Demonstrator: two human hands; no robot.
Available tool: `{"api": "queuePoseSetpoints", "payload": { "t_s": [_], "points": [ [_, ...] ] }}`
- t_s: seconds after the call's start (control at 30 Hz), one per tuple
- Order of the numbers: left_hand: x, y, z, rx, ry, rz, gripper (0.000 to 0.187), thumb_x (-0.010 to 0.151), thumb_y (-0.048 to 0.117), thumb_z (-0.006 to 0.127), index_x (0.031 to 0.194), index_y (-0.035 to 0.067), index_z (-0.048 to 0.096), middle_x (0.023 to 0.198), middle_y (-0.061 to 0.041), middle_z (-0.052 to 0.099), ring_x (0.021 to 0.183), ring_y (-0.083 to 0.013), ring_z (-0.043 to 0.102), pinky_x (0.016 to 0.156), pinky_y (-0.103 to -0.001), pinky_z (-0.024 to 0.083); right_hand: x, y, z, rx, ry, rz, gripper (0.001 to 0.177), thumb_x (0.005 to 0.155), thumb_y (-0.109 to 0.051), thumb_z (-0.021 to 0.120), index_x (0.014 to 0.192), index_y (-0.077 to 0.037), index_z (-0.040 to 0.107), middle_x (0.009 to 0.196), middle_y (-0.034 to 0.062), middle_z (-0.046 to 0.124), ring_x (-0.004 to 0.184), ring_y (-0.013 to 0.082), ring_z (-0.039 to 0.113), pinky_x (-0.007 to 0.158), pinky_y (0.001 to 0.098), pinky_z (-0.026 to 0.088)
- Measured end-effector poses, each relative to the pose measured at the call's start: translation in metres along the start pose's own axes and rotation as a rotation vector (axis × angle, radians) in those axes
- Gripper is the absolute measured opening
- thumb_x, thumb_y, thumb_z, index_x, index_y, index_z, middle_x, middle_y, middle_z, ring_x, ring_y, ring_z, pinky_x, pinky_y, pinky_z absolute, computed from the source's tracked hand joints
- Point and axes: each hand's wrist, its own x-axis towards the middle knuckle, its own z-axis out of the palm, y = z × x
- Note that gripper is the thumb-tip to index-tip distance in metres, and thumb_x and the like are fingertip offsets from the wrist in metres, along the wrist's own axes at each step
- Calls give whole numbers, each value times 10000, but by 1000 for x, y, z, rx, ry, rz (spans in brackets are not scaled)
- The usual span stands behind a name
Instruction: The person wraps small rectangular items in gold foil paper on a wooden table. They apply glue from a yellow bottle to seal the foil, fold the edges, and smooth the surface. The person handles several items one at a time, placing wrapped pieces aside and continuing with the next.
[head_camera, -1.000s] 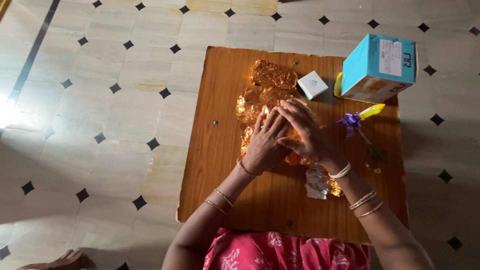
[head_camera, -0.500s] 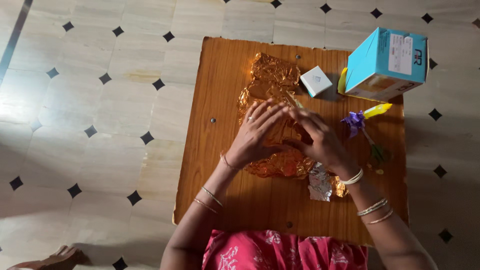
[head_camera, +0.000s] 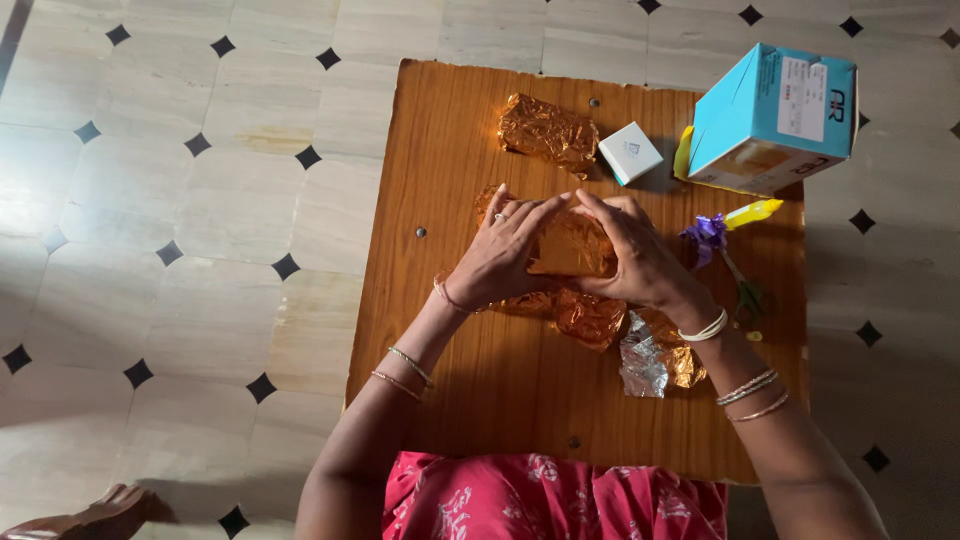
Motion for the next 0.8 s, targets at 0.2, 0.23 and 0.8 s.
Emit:
{"api": "queuePoseSetpoints", "payload": {
  "t_s": [0.2, 0.23, 0.8],
  "points": [
    [-7, -20, 15, -167, 17, -15, 1163, 732, 485, 911, 1596, 64, 257, 1420, -131, 578, 1331, -292, 546, 1257, -606, 145, -7, 10, 15, 61, 5, 61, 1378, 589, -441, 957, 1618, -44, 132, 1435, 194, 494, 1312, 341, 511, 1176, 497, 394],
    [-8, -23, 18, -200, 24, -15, 1171, 716, 459, 921, 1588, 52, 253, 1437, -151, 566, 1339, -304, 536, 1247, -601, 146, -9, 11, 17, 83, -4, 91, 1380, 601, -453, 952, 1622, -35, 123, 1438, 205, 480, 1322, 346, 504, 1176, 497, 398],
    [-14, -44, 45, -47, 27, -52, 1013, 647, 488, 925, 1409, 14, 454, 1304, -173, 573, 1335, -383, 470, 1224, -550, 213, -21, 20, 32, 224, -28, 184, 1380, 613, -440, 948, 1651, -78, 113, 1587, 207, 380, 1368, 375, 453, 1216, 512, 376]
  ]
}}
